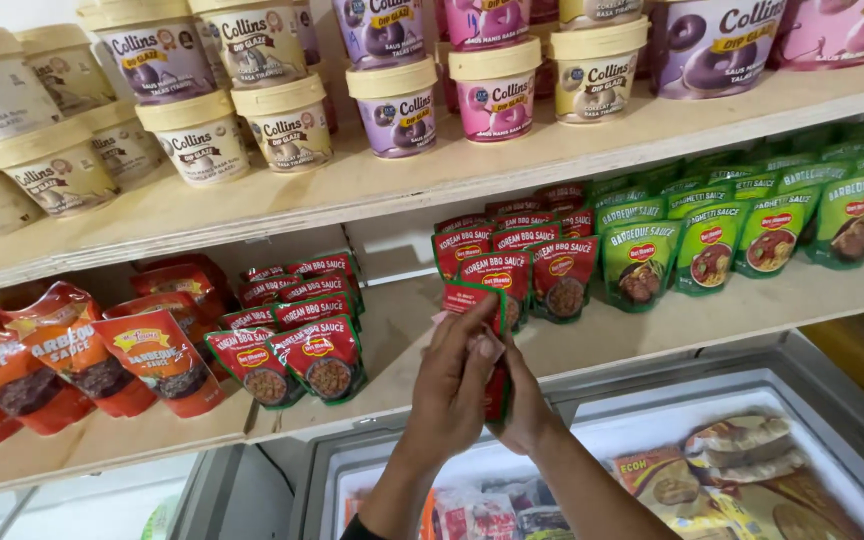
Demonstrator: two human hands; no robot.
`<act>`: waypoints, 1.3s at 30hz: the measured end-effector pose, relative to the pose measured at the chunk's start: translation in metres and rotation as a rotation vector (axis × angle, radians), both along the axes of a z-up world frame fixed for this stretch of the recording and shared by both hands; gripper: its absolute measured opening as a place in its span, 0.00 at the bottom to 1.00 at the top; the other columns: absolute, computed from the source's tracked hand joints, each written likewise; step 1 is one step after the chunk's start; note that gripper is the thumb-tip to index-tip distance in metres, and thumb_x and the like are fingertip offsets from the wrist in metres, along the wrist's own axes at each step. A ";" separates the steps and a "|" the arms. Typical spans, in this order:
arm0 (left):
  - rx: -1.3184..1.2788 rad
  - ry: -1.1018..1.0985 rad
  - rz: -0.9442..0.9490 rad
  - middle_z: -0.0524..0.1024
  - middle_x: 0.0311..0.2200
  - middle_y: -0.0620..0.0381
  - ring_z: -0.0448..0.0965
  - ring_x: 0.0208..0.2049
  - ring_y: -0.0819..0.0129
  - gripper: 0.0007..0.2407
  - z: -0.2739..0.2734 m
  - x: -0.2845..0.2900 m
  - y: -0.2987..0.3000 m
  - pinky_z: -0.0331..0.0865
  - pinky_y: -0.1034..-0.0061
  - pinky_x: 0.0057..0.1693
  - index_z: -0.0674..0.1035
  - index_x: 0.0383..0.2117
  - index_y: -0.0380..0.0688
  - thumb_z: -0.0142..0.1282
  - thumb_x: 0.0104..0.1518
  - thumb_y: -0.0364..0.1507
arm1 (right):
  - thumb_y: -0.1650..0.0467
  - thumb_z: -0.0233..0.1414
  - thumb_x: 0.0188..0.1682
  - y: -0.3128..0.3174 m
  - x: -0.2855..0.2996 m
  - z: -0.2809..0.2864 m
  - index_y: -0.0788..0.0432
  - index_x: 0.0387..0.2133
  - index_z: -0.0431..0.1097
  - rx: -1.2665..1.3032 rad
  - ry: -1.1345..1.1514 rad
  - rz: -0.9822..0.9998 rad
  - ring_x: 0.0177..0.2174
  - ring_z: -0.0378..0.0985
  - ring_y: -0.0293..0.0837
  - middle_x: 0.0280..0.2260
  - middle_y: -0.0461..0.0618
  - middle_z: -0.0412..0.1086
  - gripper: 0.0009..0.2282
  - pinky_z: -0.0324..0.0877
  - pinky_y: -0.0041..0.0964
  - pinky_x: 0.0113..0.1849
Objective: Cleaning and organizing various sauce packets and plastic containers on grocery store shelves using a cloth.
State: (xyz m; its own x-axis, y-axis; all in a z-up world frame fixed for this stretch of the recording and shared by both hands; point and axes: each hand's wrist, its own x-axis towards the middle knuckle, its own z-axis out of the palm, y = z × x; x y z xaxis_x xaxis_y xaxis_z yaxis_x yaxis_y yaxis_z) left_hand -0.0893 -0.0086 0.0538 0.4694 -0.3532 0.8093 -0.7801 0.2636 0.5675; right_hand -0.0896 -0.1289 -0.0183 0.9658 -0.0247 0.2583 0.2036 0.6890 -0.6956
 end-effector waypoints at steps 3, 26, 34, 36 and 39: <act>0.096 0.089 0.100 0.70 0.38 0.55 0.71 0.29 0.74 0.16 0.008 0.024 -0.001 0.70 0.77 0.38 0.74 0.61 0.40 0.44 0.70 0.28 | 0.48 0.41 0.55 -0.005 0.005 -0.046 0.57 0.63 0.60 0.084 -0.060 0.231 0.51 0.74 0.47 0.53 0.52 0.70 0.32 0.70 0.46 0.50; 0.472 0.043 0.523 0.79 0.35 0.44 0.81 0.35 0.53 0.19 0.017 0.062 0.037 0.74 0.65 0.44 0.80 0.54 0.45 0.59 0.57 0.37 | 0.67 0.56 0.49 0.011 0.030 -0.013 0.62 0.58 0.61 -1.001 -0.139 -1.114 0.42 0.75 0.55 0.43 0.63 0.69 0.24 0.71 0.47 0.41; 0.433 -0.297 0.699 0.75 0.31 0.54 0.78 0.37 0.53 0.06 0.029 0.085 0.049 0.72 0.60 0.42 0.86 0.28 0.47 0.61 0.53 0.34 | 0.74 0.53 0.51 -0.022 0.065 -0.041 0.60 0.49 0.64 -0.801 -0.202 -0.560 0.42 0.77 0.40 0.42 0.52 0.76 0.13 0.71 0.37 0.40; 0.471 -0.573 0.763 0.72 0.29 0.58 0.76 0.35 0.58 0.10 0.029 0.092 0.050 0.71 0.63 0.40 0.82 0.22 0.46 0.63 0.52 0.38 | 0.74 0.56 0.50 -0.027 0.069 -0.046 0.60 0.49 0.65 -0.910 -0.189 -0.599 0.40 0.78 0.38 0.42 0.51 0.77 0.14 0.72 0.35 0.40; 0.492 -0.730 0.884 0.70 0.28 0.57 0.74 0.32 0.61 0.14 0.011 0.116 0.045 0.70 0.65 0.36 0.81 0.21 0.45 0.64 0.52 0.42 | 0.70 0.60 0.47 -0.030 0.070 -0.046 0.58 0.49 0.65 -1.040 -0.068 -0.594 0.36 0.79 0.39 0.39 0.50 0.78 0.18 0.73 0.35 0.36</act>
State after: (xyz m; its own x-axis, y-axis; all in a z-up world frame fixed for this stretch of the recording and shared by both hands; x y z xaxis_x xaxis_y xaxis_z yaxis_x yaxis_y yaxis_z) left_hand 0.0266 0.0360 0.0647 0.1972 -0.4852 0.8519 -0.7559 -0.6286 -0.1831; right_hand -0.0199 -0.1588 -0.0643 0.8576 -0.2115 0.4689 0.3573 -0.4108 -0.8388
